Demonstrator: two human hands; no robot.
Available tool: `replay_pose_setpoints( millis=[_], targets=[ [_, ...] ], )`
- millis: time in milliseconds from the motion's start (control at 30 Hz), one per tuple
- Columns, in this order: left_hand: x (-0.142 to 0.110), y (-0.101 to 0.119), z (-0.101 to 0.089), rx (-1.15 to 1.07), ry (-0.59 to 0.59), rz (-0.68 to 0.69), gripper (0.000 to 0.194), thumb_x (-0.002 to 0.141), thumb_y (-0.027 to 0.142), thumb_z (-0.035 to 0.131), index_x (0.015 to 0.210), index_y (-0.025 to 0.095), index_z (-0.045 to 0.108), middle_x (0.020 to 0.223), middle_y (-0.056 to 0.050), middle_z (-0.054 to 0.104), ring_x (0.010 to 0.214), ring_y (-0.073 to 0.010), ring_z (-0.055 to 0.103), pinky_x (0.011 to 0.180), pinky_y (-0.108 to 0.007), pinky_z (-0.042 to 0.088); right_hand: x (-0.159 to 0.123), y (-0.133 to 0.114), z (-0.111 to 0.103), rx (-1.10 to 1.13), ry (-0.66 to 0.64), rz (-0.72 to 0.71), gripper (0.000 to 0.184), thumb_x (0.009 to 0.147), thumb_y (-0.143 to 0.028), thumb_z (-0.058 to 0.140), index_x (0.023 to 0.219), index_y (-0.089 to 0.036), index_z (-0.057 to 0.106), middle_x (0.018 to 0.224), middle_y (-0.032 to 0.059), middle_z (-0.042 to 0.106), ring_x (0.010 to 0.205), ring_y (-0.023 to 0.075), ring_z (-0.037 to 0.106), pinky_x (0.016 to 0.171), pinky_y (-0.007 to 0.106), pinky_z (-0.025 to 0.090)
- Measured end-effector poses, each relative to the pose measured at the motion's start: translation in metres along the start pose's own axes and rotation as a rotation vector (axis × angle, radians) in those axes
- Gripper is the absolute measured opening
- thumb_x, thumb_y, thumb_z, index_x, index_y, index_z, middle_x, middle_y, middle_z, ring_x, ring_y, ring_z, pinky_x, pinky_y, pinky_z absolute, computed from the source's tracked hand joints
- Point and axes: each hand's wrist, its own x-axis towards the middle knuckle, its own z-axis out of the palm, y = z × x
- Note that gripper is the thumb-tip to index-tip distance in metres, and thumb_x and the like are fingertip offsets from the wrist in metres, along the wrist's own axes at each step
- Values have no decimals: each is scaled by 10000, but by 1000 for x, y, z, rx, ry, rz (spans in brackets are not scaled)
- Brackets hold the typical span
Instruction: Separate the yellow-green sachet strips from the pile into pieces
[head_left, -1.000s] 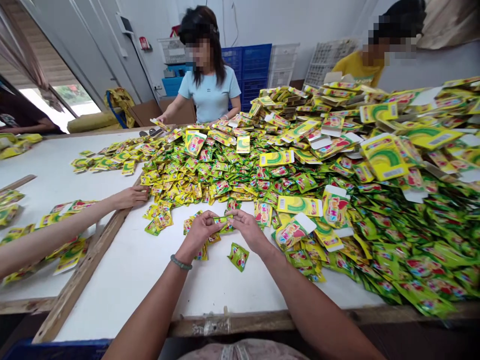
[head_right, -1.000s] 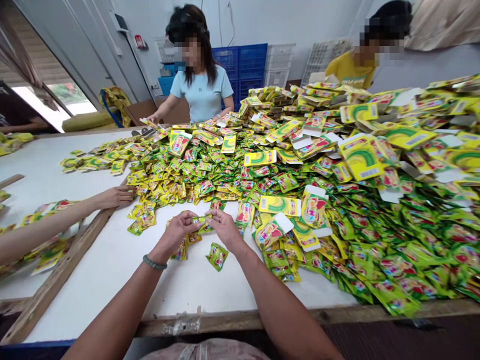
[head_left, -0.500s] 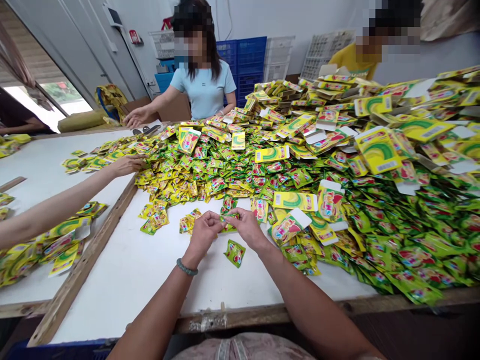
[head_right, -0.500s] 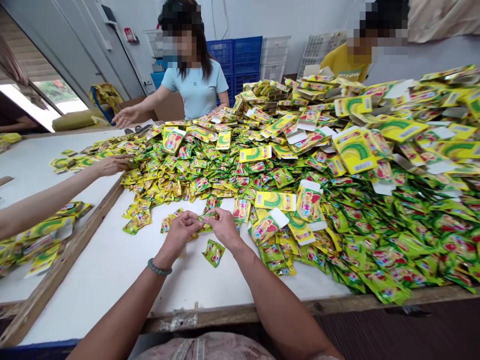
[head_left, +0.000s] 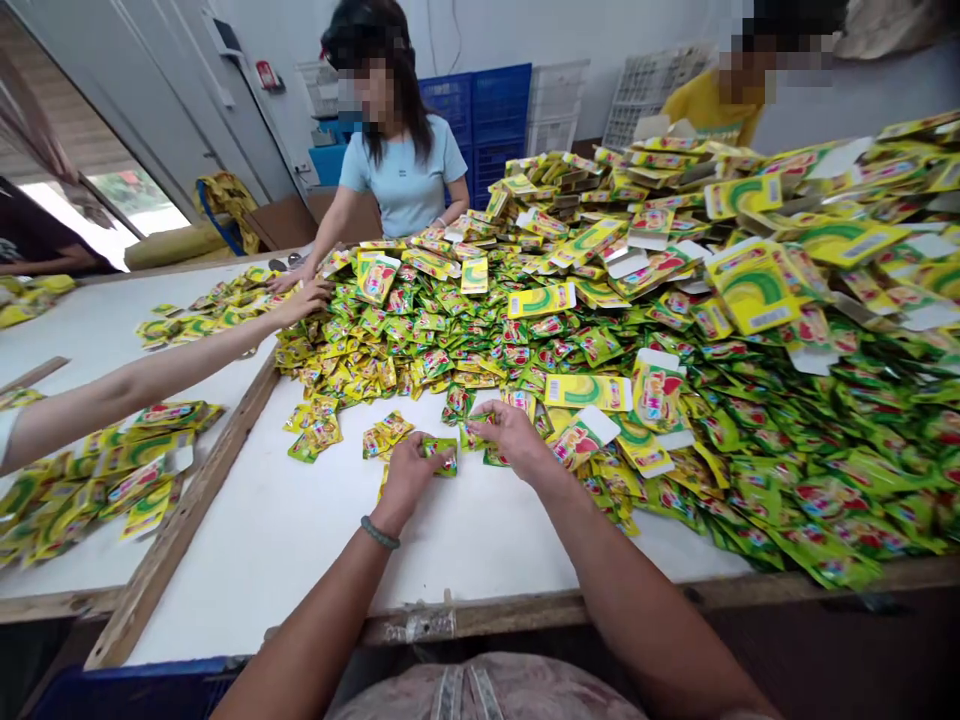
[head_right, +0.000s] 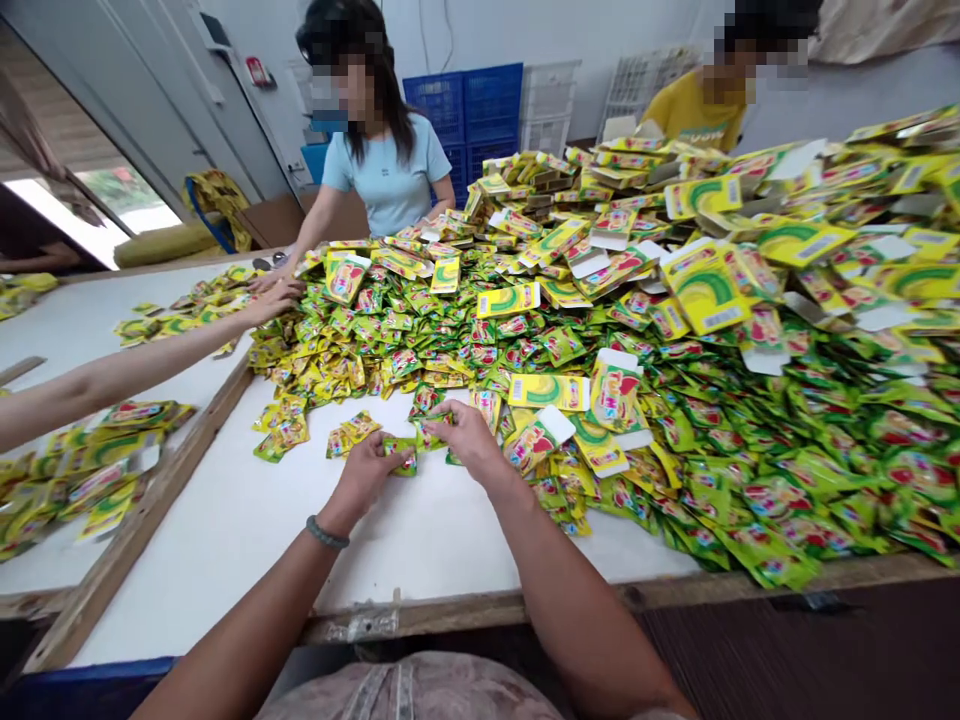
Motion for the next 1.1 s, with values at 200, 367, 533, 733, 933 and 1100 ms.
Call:
replay_pose_setpoints(
  millis=[200,367,533,733,933,1100],
  targets=[
    [-6,15,5,-527,-156,-65,369,637,404,725,868,141,606,758,-43,677,712,-174,633,646,-284,484,-3,3,18,-180,139,-26,281,651,-424,655,768,-177,591,492,-76,394,464,87,337,447,206,252],
    [-4,21,9,-606,-139,-80,357,625,393,747,846,134,641,809,-57,691,742,-169,633,656,-269,492,-4,-1,17,-211,132,-53,263,686,-407,622,819,-183,585,542,-61,426,506,102,362,466,213,279],
    [2,31,13,-548,-132,-54,313,631,405,744,770,139,657,713,-21,669,629,-110,594,586,-217,461,-7,-8,16,-315,188,-73,299,705,-380,609,936,-191,589,673,-32,515,579,114,419,528,225,334],
    [15,43,17,-461,-52,-63,323,525,334,807,727,125,666,670,-11,659,600,-114,597,558,-216,465,-2,-13,1,-331,288,-34,226,733,-393,592,854,-205,624,517,-65,424,487,109,396,471,217,275],
    [31,45,-21,-373,271,44,358,537,381,782,751,125,653,637,30,620,533,-85,552,478,-200,446,-5,-17,-14,-615,273,-95,76,756,-274,606,799,-235,656,565,-37,557,552,126,505,542,228,333],
    [31,31,-54,-369,346,62,333,571,366,763,766,126,640,673,23,638,564,-101,585,503,-212,466,-17,-5,16,-768,-344,-200,108,699,-298,696,781,-228,699,742,14,682,743,189,617,629,258,429]
  ],
)
